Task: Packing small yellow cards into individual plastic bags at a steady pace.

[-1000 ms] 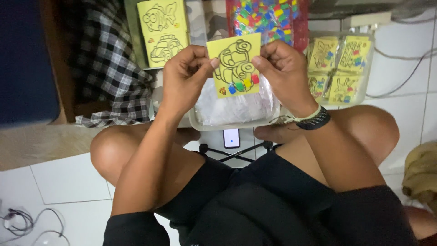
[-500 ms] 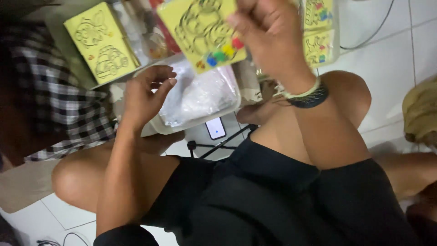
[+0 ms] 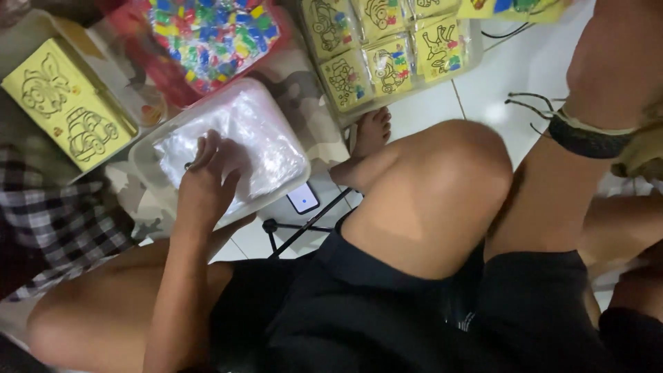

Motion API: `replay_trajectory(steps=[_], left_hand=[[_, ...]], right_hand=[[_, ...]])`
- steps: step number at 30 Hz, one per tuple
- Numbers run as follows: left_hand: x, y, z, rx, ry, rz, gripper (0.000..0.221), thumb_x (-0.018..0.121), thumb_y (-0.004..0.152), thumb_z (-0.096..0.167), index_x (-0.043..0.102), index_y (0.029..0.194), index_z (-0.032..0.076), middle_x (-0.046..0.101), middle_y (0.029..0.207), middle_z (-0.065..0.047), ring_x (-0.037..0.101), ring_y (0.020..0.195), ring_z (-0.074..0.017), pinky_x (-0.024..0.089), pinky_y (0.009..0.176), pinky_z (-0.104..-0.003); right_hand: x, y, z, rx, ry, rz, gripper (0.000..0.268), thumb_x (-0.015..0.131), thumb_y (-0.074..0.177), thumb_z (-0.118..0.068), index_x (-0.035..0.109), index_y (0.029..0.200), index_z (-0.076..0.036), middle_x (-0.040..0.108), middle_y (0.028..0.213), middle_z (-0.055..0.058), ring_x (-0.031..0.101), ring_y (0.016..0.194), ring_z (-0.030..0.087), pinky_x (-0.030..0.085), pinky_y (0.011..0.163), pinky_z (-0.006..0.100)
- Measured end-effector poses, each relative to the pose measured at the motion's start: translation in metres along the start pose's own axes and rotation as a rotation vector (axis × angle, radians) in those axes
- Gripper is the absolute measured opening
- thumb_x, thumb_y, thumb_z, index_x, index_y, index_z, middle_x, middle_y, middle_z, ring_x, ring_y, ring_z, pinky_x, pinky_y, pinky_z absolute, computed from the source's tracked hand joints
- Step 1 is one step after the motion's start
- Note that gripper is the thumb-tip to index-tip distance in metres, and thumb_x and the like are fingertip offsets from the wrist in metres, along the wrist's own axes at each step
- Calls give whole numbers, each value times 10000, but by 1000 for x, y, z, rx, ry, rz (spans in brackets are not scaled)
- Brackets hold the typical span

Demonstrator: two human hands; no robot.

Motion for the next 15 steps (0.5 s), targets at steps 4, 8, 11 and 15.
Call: replay_trajectory(steps=[4,8,11,15], left_hand=[[-1,1,2,-69,-82,-10,542,744,801,16,645,1330,73,483,1587,-212,427,1461,-454,495,998,-508],[1,2,6,-70,-25,8,583,755,799,6,632,1367,50,471,1598,-207,434,1467,-419,525,981,-481],[-2,4,11,-106,-73,18,588,752,803,5,629,1376,40,466,1587,-235,426,1463,-449,497,1031,-489],[-3,5,12,-108,-40,0,607,757,798,3,619,1389,22,458,1592,-241,424,1475,-413,498,1029,-463]], right_hand=[[41,8,-21,279,704,35,241,578,1093,359,562,1206,147,606,1099,224,501,906,263,488,857,400],[125,-20,-20,391,823,-86,164,551,1170,202,594,1193,46,562,999,101,494,826,171,497,794,326],[212,-67,1,435,746,-153,162,646,1034,160,604,1018,4,535,869,47,445,728,147,438,726,306],[260,-101,-16,314,173,-272,331,755,872,6,562,1139,-21,598,1145,146,574,995,300,530,834,404]])
Point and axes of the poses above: each hand's wrist, its own y-axis towards the middle knuckle, its own x-axis out of the palm, z = x × y, the point moved 3 cm from there along y, towards the middle knuckle
